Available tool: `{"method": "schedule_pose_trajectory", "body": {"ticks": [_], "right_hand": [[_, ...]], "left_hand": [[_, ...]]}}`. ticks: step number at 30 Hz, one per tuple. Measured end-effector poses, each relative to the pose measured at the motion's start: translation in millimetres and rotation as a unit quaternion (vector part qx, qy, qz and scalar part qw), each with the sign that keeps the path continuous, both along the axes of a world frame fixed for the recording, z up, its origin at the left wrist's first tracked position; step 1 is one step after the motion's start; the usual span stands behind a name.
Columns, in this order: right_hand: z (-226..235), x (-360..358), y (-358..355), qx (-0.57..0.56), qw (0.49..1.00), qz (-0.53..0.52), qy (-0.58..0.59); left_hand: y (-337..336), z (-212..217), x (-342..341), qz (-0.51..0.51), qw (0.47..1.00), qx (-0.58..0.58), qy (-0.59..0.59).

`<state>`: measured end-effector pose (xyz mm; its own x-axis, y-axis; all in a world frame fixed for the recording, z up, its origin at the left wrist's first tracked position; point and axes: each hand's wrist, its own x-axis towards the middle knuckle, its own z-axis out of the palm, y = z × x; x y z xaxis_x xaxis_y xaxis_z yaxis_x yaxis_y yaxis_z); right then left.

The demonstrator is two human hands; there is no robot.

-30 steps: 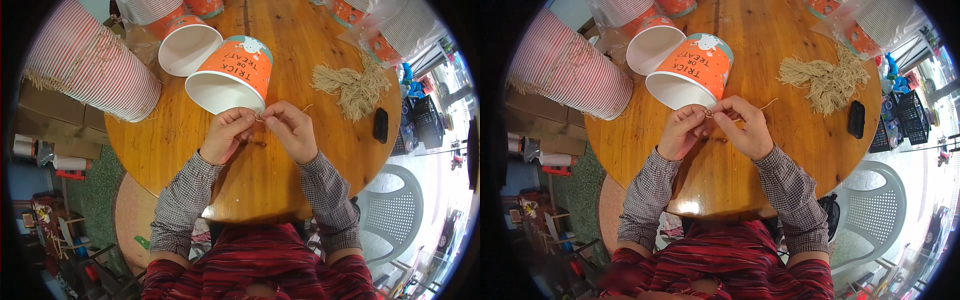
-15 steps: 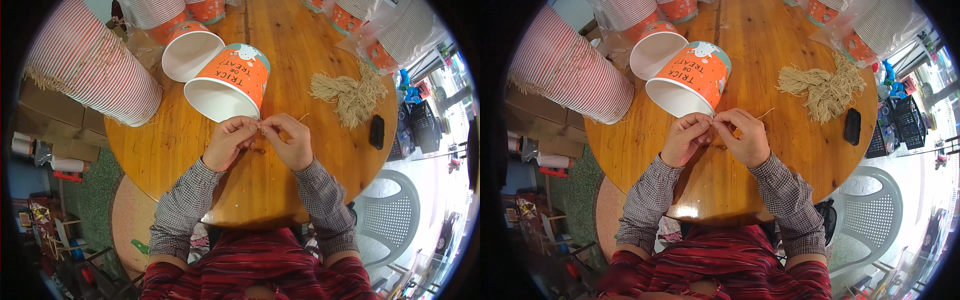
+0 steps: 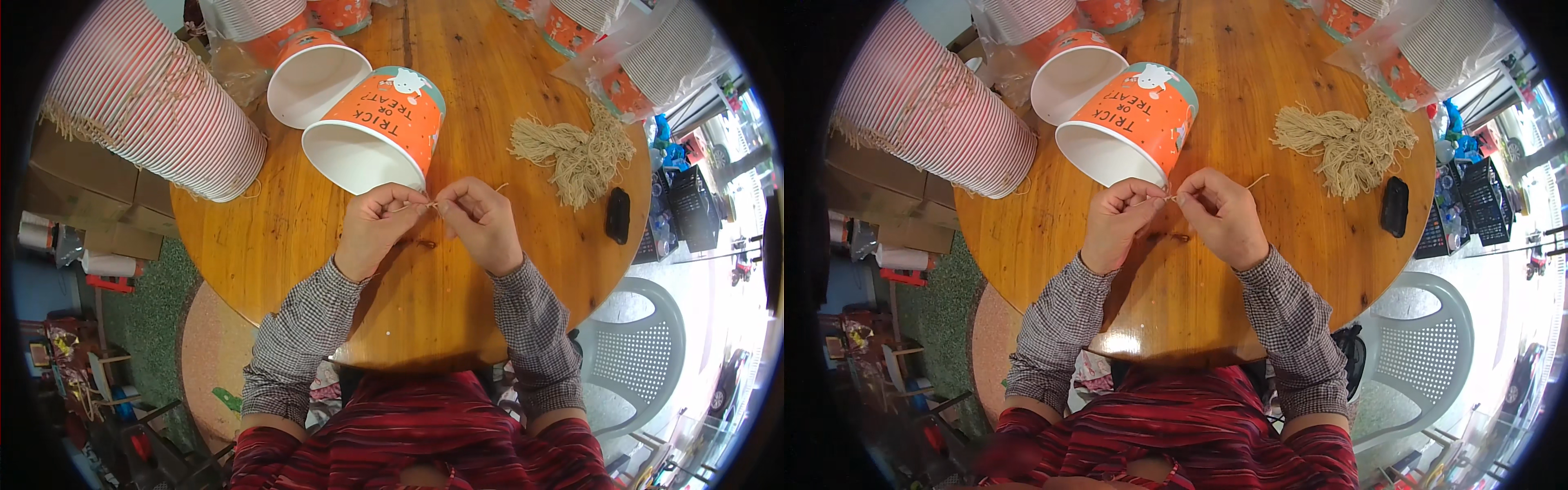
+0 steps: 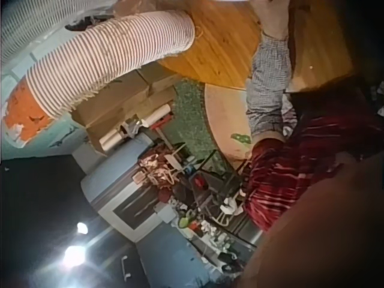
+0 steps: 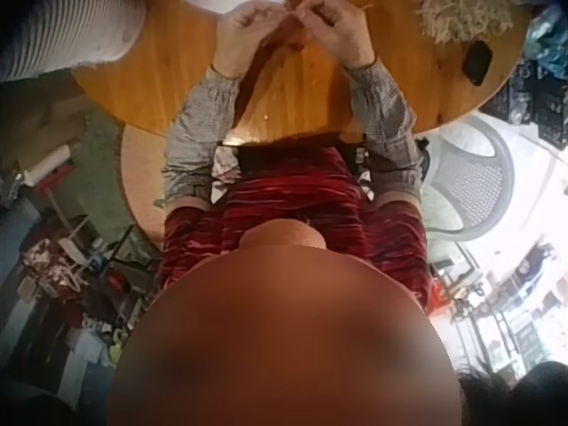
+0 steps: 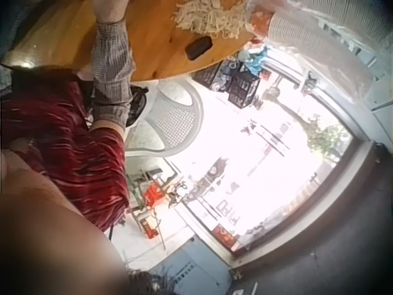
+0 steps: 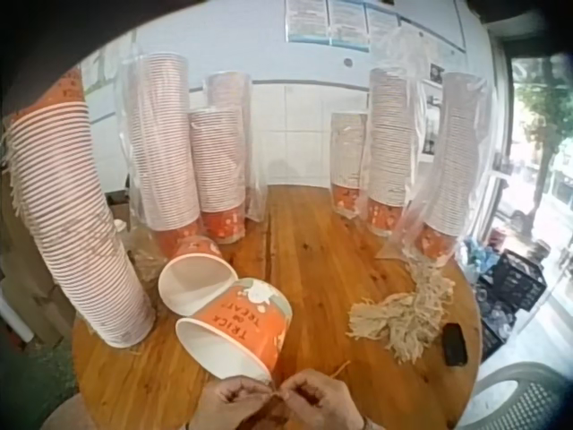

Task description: Manually attaching string handles to printed paper buckets by threading them through pre-punched holes.

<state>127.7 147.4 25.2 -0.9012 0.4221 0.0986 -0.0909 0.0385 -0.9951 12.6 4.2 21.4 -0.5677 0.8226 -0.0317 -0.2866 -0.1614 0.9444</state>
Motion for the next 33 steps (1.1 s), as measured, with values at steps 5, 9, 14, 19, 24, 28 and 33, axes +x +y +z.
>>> {"method": "schedule_pose_trajectory", "body": {"ticks": [5,9,14,19,24,28,33], "right_hand": [[19,3,-3,-0.059,0.996,0.022,-0.057],[10,2,-5,0.015,0.998,-0.033,-0.054],[-7,1,-11,0.269,0.954,-0.131,-0.025],[-17,-5,-6,0.322,0.931,-0.169,-0.038],[4,-2,-7,0.299,0.939,-0.163,-0.033],[3,1,-5,0.236,0.953,-0.187,-0.029],[-2,2,-12,0.153,0.975,-0.162,-0.019]], "left_hand": [[3,0,3,0.021,0.999,0.017,0.043],[3,-3,4,0.037,0.994,-0.024,0.101],[5,-12,15,0.054,0.992,-0.015,0.110],[9,-18,10,0.045,0.987,-0.027,0.152],[9,7,19,0.145,0.957,-0.019,0.250],[4,-3,18,0.218,0.846,0.046,0.484],[24,-40,47,0.061,0.998,-0.022,0.014]]}}
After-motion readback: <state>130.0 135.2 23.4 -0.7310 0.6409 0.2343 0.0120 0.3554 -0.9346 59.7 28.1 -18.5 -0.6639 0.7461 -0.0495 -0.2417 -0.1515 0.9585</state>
